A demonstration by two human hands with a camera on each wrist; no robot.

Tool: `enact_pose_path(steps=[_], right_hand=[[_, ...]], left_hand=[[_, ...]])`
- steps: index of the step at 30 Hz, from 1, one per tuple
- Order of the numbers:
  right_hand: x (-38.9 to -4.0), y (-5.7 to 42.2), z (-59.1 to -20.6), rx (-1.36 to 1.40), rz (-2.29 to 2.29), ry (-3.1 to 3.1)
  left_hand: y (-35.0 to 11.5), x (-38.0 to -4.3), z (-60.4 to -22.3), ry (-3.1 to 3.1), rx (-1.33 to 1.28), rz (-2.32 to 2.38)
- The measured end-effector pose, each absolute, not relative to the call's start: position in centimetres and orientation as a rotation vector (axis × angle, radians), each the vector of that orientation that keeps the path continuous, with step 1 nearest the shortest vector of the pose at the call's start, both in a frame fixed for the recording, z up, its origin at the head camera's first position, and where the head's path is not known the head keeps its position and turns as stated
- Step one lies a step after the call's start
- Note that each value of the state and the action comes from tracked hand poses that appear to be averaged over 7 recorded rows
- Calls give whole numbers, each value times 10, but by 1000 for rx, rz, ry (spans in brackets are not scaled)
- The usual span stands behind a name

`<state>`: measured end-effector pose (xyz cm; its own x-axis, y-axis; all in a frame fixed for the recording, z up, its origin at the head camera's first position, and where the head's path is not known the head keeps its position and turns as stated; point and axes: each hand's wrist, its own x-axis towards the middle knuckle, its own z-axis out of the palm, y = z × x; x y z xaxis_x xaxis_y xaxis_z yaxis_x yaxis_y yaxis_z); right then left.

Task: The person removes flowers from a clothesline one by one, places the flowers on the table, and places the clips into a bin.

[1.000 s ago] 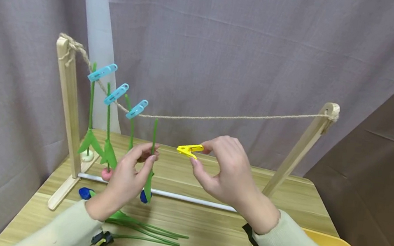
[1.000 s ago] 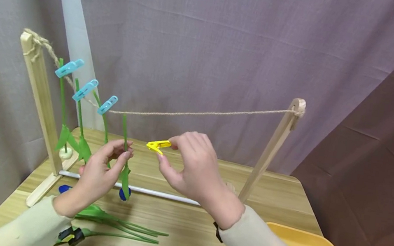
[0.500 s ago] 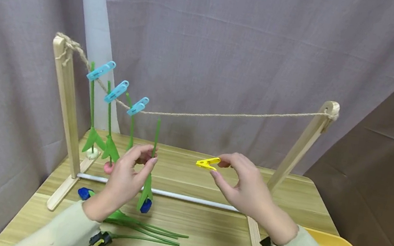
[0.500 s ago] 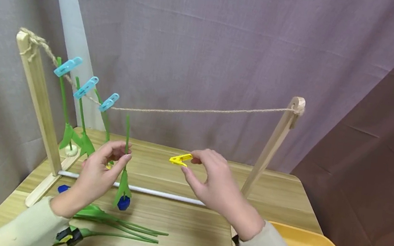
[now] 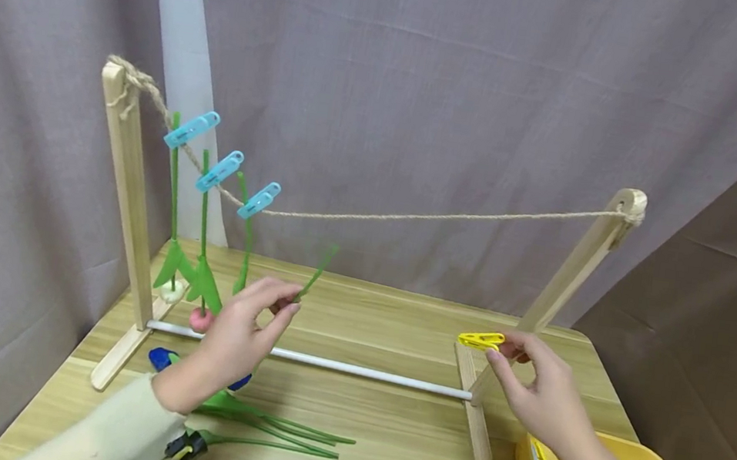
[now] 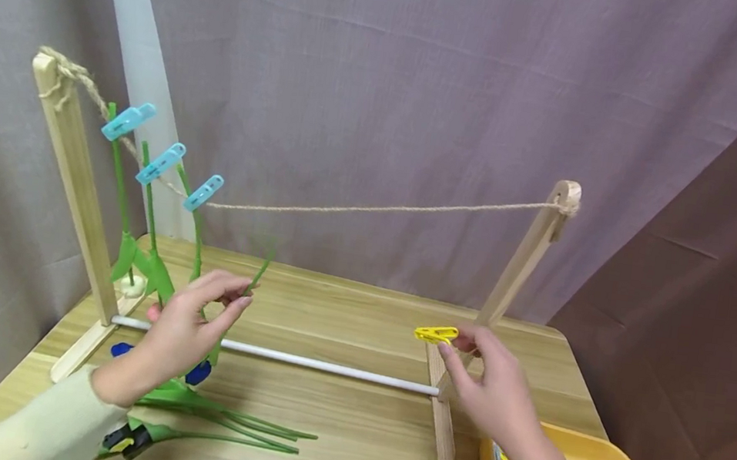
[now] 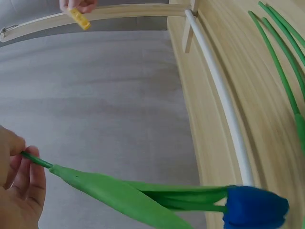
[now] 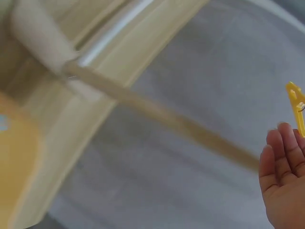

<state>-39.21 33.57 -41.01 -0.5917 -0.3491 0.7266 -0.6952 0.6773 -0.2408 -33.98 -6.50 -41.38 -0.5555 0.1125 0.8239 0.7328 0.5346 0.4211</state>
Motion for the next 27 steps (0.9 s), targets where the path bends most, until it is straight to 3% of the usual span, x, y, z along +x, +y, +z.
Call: enact_pose_path(steps=[9,27], right_hand=[[-393,369,-430,611,681,-2363],[-388,398,-439,575,602,-2469]], left_hand=[[-63,-338,-417,-2133,-696,-941],[-59,-338,-420,-2267,-716,-864]])
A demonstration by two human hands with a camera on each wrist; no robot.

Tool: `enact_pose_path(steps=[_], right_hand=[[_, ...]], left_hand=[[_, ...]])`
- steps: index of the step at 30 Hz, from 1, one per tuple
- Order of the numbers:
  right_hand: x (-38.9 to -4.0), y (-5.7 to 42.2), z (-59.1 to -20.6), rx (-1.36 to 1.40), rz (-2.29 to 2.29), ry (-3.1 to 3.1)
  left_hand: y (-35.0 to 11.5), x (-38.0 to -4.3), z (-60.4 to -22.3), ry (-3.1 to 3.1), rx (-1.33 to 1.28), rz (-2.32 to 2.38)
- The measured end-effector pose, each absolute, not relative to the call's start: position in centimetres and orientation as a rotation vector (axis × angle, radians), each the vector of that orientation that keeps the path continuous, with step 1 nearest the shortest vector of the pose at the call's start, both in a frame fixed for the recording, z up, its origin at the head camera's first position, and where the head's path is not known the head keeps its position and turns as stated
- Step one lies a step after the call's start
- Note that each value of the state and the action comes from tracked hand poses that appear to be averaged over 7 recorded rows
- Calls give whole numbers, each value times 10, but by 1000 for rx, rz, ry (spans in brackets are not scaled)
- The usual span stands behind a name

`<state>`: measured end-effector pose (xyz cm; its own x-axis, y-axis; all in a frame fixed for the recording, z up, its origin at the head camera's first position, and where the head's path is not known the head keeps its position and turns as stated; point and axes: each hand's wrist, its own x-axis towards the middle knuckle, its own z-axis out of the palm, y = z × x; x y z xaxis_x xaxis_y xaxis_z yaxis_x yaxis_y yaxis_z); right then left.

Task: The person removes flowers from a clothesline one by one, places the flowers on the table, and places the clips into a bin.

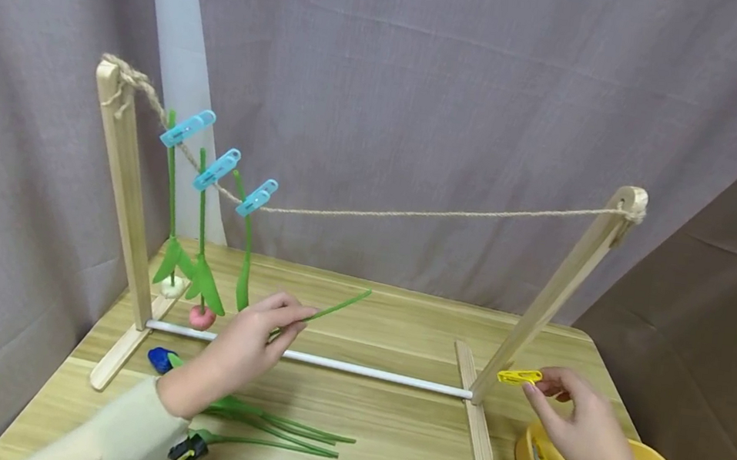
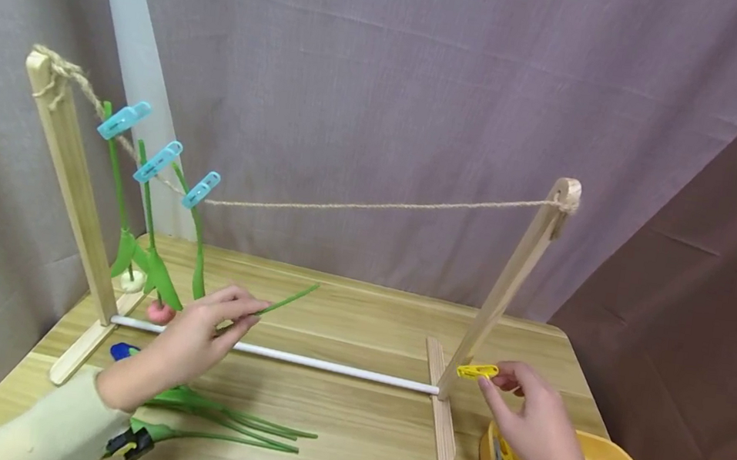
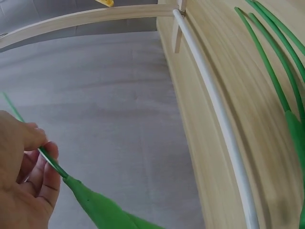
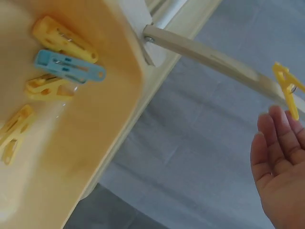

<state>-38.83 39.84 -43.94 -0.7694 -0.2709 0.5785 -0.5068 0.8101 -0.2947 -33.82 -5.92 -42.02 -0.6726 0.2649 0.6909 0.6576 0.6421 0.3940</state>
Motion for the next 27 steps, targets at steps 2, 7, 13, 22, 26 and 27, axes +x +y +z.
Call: enact_pose_path(steps=[2,7,13,22,26,27], right_hand=[[-386,403,-440,587,600,-2480],[-380,414,-441,591,590,-2499],[-378,431,-445,530,548,-2645],[-375,454,-457,387,431,-2891],[-375,463,-460,333,372,-3080],[-375,465,-461,329,369,-3124]], left_hand=[[-59,-338,-422,-2291,-736,-834],[-58,-338,-427,-2378,-786,-710],[-58,-337,-439,-2495,-873,-549],[-54,-333,-467,-2715,-952,-473],[-53,-334,-485,-2771,-964,-515],[-52,-334,-490,-2776,-976,-519]])
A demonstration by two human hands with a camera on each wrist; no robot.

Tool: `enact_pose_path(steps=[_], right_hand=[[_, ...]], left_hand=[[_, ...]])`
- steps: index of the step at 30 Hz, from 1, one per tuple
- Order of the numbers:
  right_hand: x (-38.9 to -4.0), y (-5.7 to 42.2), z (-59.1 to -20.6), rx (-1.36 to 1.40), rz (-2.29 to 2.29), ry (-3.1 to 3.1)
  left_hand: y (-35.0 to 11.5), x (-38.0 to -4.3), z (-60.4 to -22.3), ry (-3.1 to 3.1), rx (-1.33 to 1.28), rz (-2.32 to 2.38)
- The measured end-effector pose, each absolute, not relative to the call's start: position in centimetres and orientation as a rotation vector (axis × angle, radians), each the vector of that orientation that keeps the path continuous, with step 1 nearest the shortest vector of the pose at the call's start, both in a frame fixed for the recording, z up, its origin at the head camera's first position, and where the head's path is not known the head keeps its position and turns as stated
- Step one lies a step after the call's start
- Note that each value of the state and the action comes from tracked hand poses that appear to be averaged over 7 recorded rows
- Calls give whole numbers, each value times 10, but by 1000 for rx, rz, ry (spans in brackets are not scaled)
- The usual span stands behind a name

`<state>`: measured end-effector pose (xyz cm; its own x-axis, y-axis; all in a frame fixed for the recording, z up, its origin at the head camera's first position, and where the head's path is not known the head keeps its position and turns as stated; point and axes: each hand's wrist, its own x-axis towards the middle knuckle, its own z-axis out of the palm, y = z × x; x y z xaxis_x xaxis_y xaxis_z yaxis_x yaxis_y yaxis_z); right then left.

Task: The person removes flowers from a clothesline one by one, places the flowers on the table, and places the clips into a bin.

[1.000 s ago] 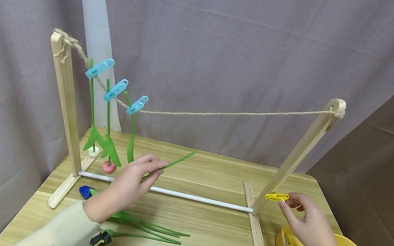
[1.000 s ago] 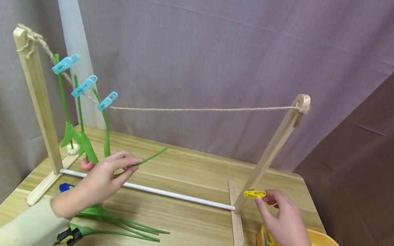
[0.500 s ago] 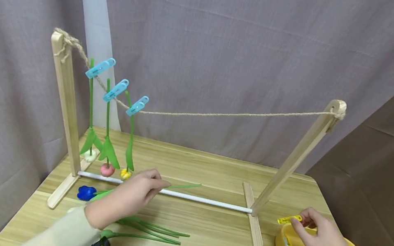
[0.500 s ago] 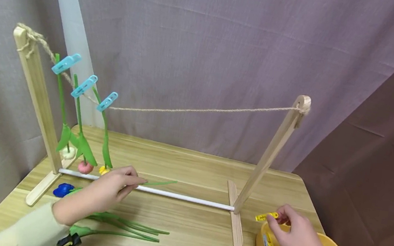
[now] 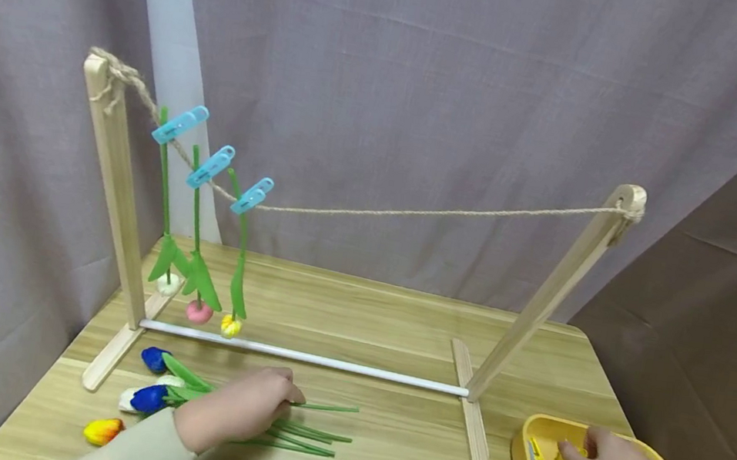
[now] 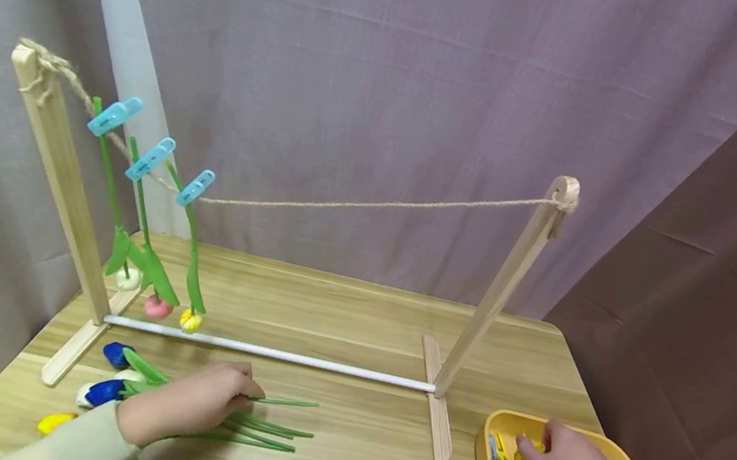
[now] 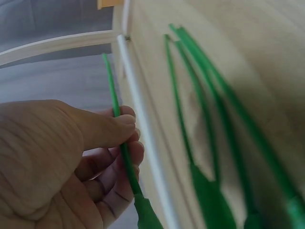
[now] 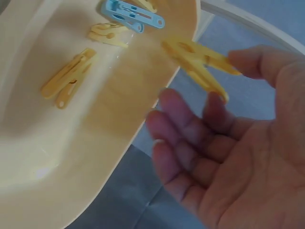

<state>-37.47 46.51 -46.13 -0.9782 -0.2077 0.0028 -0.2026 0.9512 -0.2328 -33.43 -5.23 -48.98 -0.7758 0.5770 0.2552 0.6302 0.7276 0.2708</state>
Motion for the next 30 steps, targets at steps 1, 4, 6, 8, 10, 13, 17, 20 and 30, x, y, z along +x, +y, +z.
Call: enact_pose_path(steps=[1,4,6,8,10,13,17,20,30], right_hand=[[-375,467,-462,-310,-355,3046],[-375,470,-467,-293,-348,2994],[-374,471,-470,-299,-342,3001],[-374,470,-473,-292,-342,3006],[-373,470,-476,-298,-342,3006],[-373,468,-478,-299,-344,2980],[-372,466,-479,-301,-358,2932],[-370,463,-479,-319,-390,2913],[-363,435,-474,-522,-537,2894]], left_hand=[[-52,-335,-494,-2781,-986,-517],[-53,-335,-503,-2806,-991,-507],[-53,-335,-507,-2820,-986,-483],[-53,-334,-509,-2834,-970,-475],[-52,-333,-511,-2840,-965,-471],[-51,-332,-513,-2845,-959,-469],[-50,-331,-516,-2858,-952,-448],[-50,-330,-518,-2863,-946,-430],[-49,-328,-508,-2932,-919,-478]])
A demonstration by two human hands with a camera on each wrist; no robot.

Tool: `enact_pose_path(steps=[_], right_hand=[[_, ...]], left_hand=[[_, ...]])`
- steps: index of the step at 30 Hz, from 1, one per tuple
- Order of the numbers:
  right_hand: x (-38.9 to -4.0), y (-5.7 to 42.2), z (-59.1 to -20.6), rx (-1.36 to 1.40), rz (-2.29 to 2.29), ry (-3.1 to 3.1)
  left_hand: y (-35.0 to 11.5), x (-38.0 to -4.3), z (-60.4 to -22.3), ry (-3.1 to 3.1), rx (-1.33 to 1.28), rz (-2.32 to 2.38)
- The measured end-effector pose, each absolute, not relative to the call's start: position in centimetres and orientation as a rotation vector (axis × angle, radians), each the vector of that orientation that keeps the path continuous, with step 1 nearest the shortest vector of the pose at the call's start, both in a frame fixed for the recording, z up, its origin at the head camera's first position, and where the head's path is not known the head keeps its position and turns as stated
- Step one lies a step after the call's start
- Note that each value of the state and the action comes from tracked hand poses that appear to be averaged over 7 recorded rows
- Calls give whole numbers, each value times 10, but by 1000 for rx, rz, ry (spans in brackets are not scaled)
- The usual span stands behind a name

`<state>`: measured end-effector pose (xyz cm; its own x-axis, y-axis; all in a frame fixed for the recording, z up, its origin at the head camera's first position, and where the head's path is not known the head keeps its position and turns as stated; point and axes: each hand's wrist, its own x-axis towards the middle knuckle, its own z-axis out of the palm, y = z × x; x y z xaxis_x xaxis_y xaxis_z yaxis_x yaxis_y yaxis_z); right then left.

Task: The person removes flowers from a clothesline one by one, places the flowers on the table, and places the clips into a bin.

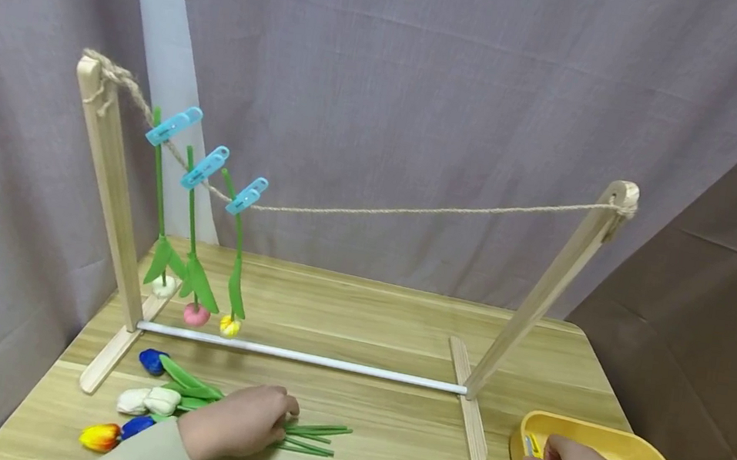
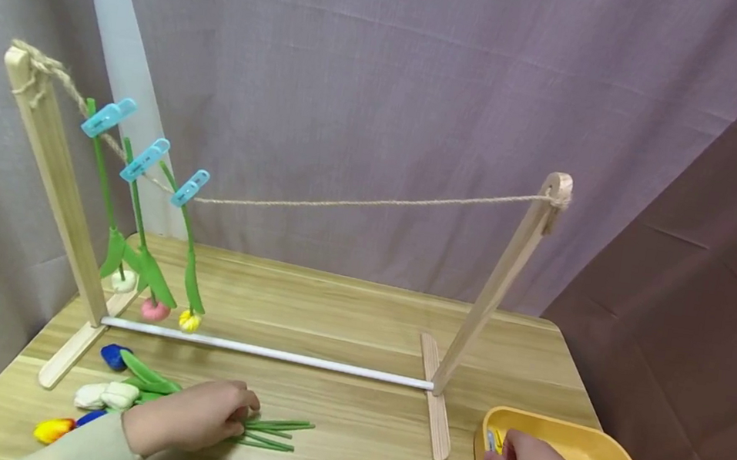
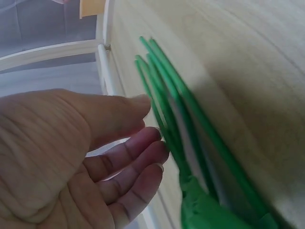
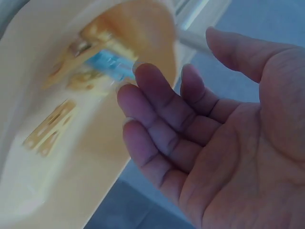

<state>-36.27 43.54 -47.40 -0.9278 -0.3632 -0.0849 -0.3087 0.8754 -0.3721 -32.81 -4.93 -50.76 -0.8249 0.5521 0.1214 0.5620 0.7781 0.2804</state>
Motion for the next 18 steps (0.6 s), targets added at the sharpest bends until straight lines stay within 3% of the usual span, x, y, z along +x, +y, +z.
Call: enact_pose_path(steps=[10,18], right_hand=[[-364,385,-450,-557,-472,2915],[-360,325,-410,-1021,-537,3074]], left_hand=[[-54,-327,-477,-2744,-878,-674],[-62,-327,-445,-2271,-606,-827]])
